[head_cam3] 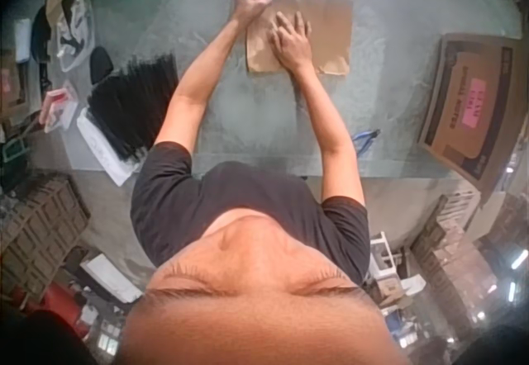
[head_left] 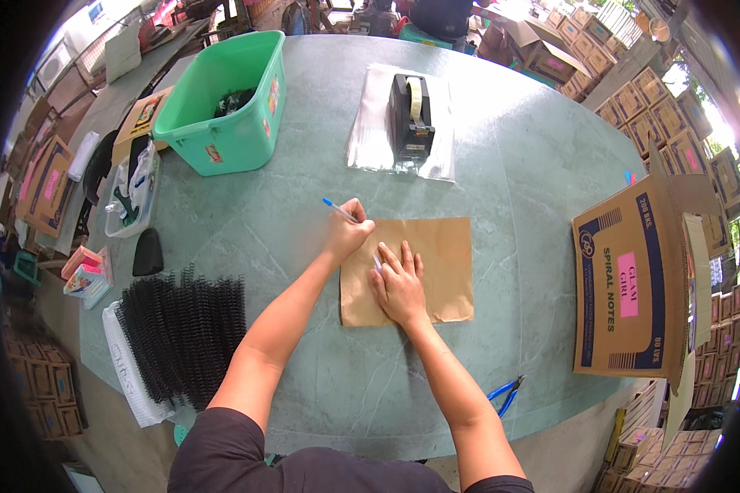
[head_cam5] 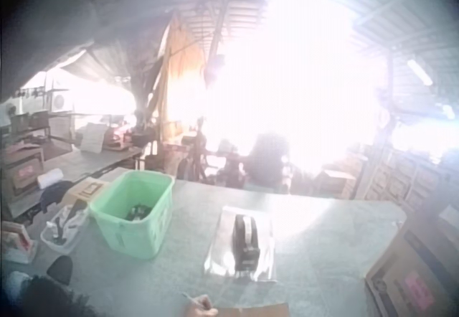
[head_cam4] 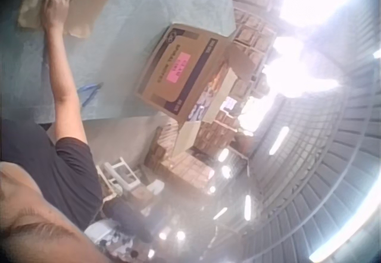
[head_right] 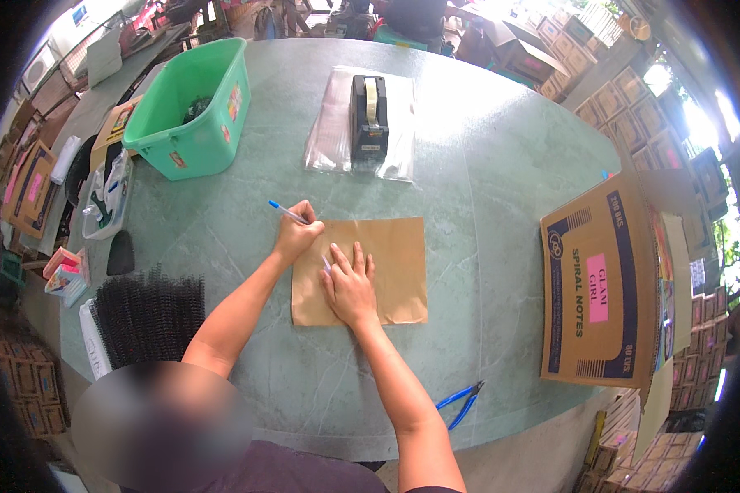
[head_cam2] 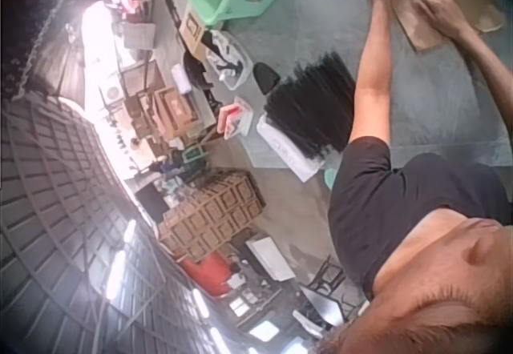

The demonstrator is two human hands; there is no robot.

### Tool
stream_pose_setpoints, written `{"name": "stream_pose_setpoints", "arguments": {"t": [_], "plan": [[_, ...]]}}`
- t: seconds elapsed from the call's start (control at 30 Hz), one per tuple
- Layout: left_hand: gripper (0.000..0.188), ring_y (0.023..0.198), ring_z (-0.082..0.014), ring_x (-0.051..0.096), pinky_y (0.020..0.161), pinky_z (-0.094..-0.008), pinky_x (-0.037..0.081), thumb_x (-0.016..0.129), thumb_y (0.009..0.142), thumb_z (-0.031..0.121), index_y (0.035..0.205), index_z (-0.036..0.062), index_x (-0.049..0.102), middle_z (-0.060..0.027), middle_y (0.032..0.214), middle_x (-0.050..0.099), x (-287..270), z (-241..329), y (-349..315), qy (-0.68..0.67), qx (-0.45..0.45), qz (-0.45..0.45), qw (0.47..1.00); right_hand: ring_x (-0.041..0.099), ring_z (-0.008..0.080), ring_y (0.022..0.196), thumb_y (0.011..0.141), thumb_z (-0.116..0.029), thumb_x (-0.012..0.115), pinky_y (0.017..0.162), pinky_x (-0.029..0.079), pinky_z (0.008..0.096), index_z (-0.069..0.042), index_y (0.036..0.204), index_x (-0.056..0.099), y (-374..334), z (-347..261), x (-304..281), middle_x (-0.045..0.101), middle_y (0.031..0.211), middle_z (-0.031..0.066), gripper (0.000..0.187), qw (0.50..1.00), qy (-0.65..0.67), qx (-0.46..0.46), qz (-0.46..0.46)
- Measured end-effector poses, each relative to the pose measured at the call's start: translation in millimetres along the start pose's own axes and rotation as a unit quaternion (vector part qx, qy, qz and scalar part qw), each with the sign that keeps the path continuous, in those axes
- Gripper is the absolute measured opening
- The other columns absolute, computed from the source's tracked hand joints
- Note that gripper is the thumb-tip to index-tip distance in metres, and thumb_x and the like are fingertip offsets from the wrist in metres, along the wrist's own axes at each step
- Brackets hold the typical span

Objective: The person opens a cardboard box, removes several stacks of spiral notebooks, and places them onto a table.

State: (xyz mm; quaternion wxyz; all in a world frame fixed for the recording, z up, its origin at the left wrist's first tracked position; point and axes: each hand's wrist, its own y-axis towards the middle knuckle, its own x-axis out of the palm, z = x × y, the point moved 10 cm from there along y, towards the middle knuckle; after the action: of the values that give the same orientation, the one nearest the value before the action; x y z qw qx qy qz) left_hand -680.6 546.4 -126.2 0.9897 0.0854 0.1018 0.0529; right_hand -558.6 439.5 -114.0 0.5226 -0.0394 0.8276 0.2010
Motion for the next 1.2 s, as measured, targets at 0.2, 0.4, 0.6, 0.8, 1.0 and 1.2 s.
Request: {"name": "stream_pose_setpoints", "arguments": {"t": [0.2, 0.4, 0.6, 0.8, 1.0, 1.2], "plan": [[0.013, 0.048, -0.008, 0.043, 0.042, -0.0254, 0.034, 0.058, 0.067, 0.005, 0.061, 0.0038, 0.046, -0.0015, 0.051, 0.046, 2, -4, -2, -0.009, -0.038, -0.028, 0.999, 0.027, 0.0374, 0.13, 0.09, -0.03, 0.044, 0.105, 0.019, 0.0515, -0.002, 0.101, 0.059, 0, -1, 1, 0.043, 0.135, 0.005, 0.033, 1.0, -0.006, 0.006, -0.024], [0.007, 0.048, -0.009, 0.05, 0.042, -0.0216, 0.039, 0.052, 0.075, 0.0, 0.08, 0.0039, 0.049, -0.0028, 0.062, 0.053, 29, 25, -33, -0.284, -0.179, -0.237, 0.912, 0.029, 0.0371, 0.129, 0.09, -0.03, 0.044, 0.104, 0.019, 0.0527, -0.003, 0.091, 0.059, -2, 6, -2, 0.045, 0.132, 0.0064, 0.031, 1.0, 0.022, 0.013, 0.011], [0.007, 0.049, -0.0105, 0.054, 0.04, -0.0231, 0.041, 0.057, 0.073, 0.0, 0.073, 0.0017, 0.051, -0.0055, 0.06, 0.055, 5, 45, -41, -0.195, -0.119, -0.224, 0.948, 0.029, 0.033, 0.129, 0.091, -0.031, 0.041, 0.106, 0.017, 0.0498, -0.003, 0.111, 0.056, -3, 15, 0, 0.043, 0.133, 0.0077, 0.037, 0.997, 0.077, 0.03, 0.008], [0.01, 0.076, -0.0154, 0.057, 0.067, -0.0299, 0.046, 0.053, 0.079, 0.009, 0.082, 0.0003, 0.055, -0.0091, 0.079, 0.058, 19, 34, -62, -0.064, -0.072, -0.267, 0.959, 0.033, 0.0297, 0.127, 0.09, -0.026, 0.046, 0.106, 0.015, 0.0443, -0.003, 0.109, 0.057, -7, 3, -5, 0.045, 0.131, 0.0052, 0.031, 0.998, 0.051, -0.018, 0.025], [0.036, 0.112, -0.0255, 0.042, 0.099, -0.0357, 0.03, 0.037, 0.086, 0.022, 0.11, 0.0025, 0.054, -0.0136, 0.118, 0.047, 8, 77, -77, -0.164, 0.036, -0.137, 0.976, 0.046, 0.0271, 0.103, 0.083, -0.021, 0.055, 0.088, 0.032, 0.042, -0.004, 0.095, 0.06, -2, -37, -47, 0.054, 0.105, 0.0087, 0.022, 0.997, 0.048, -0.045, 0.034], [0.029, 0.111, -0.0317, 0.045, 0.092, -0.0408, 0.037, 0.041, 0.083, 0.016, 0.105, 0.003, 0.055, -0.018, 0.12, 0.048, -2, 87, -85, 0.163, 0.047, -0.083, 0.982, 0.051, 0.0258, 0.093, 0.079, -0.024, 0.062, 0.081, 0.036, 0.0393, -0.006, 0.091, 0.063, -28, -70, -58, 0.058, 0.094, 0.0078, 0.022, 0.989, 0.119, -0.041, 0.083]]}}
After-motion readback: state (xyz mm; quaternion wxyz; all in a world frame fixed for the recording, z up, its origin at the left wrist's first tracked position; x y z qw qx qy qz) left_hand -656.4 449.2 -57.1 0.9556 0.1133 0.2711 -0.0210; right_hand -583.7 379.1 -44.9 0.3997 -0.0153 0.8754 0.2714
